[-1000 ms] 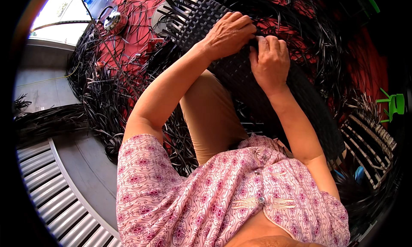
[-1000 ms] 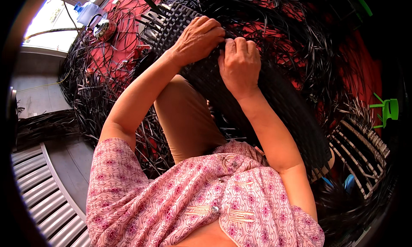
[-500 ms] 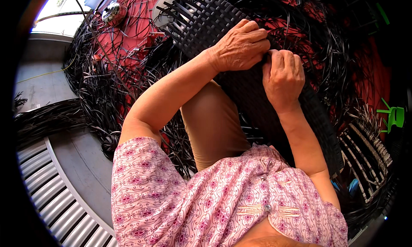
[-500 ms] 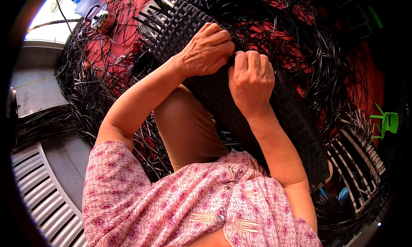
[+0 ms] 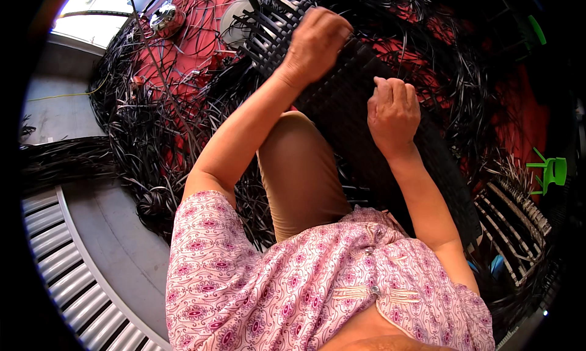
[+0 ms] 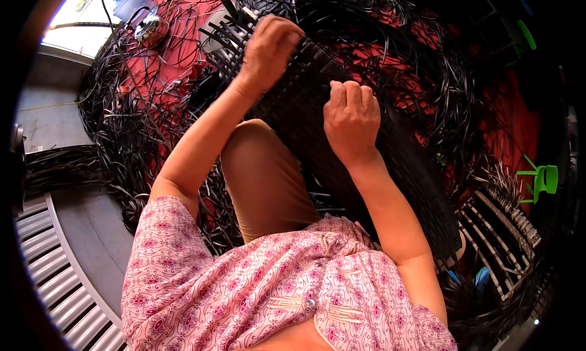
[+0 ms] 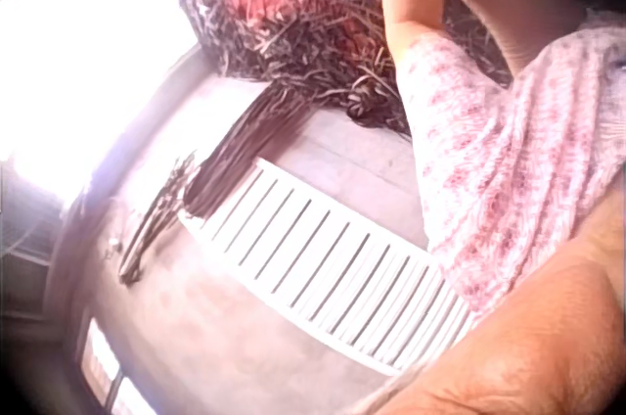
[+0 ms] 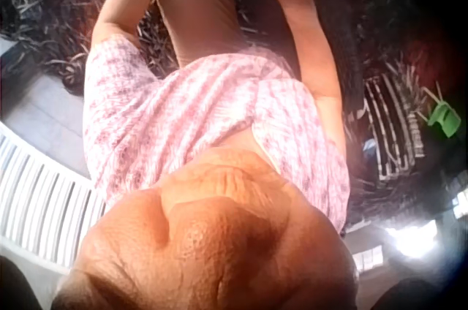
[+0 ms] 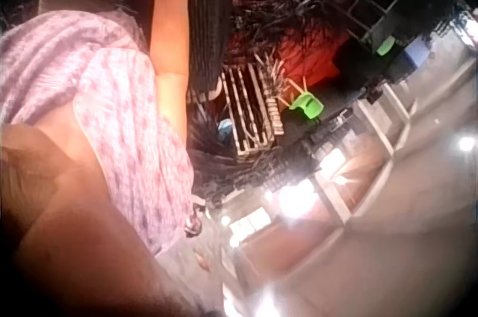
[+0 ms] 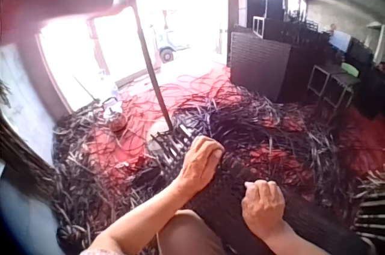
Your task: The person sits cross-legged on the floor and weaves a black basket by hand. They interlace black plastic strips through a pre-existing frame, pulling the strips tight and adjusting the weave pattern to build up the basket's structure.
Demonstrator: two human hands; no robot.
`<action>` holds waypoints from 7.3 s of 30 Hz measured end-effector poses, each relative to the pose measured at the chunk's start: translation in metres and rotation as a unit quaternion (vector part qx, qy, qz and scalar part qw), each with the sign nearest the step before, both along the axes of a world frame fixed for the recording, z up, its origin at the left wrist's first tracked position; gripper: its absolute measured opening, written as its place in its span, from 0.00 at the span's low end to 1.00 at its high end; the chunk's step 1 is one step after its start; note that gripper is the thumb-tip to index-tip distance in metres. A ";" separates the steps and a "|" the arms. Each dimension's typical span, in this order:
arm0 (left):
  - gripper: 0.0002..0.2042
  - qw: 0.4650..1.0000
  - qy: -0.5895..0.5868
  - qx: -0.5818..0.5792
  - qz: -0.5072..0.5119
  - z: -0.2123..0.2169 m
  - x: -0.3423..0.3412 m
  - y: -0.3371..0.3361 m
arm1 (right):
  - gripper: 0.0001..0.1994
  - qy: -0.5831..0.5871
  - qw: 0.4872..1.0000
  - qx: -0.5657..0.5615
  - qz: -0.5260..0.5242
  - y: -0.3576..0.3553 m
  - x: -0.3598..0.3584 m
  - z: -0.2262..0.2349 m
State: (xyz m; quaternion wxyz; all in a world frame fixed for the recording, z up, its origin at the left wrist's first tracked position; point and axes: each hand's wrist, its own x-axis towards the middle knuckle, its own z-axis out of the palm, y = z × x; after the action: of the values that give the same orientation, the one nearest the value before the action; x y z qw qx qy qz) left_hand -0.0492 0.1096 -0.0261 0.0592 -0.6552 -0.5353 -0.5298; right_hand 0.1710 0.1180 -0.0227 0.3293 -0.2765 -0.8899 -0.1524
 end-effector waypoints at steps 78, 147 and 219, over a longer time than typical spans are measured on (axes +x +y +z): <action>0.10 0.929 0.309 -0.196 -0.053 0.038 0.154 -0.055 | 0.16 0.052 0.998 -0.030 -0.032 -0.073 0.139 -0.018; 0.18 0.940 0.289 -0.023 -0.178 0.012 0.448 -0.072 | 0.10 0.203 0.920 -0.220 -0.254 -0.163 0.420 -0.030; 0.13 0.939 0.319 -0.057 -0.119 -0.035 0.409 -0.043 | 0.11 0.428 0.363 -0.688 -0.460 -0.370 0.595 -0.214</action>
State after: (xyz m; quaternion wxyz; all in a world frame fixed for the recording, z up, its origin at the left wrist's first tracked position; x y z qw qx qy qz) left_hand 0.3593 0.0666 -0.0613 0.1262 -0.8508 -0.4360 -0.2648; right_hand 0.7661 -0.2523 -0.2362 0.2403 -0.8012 -0.1602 0.5240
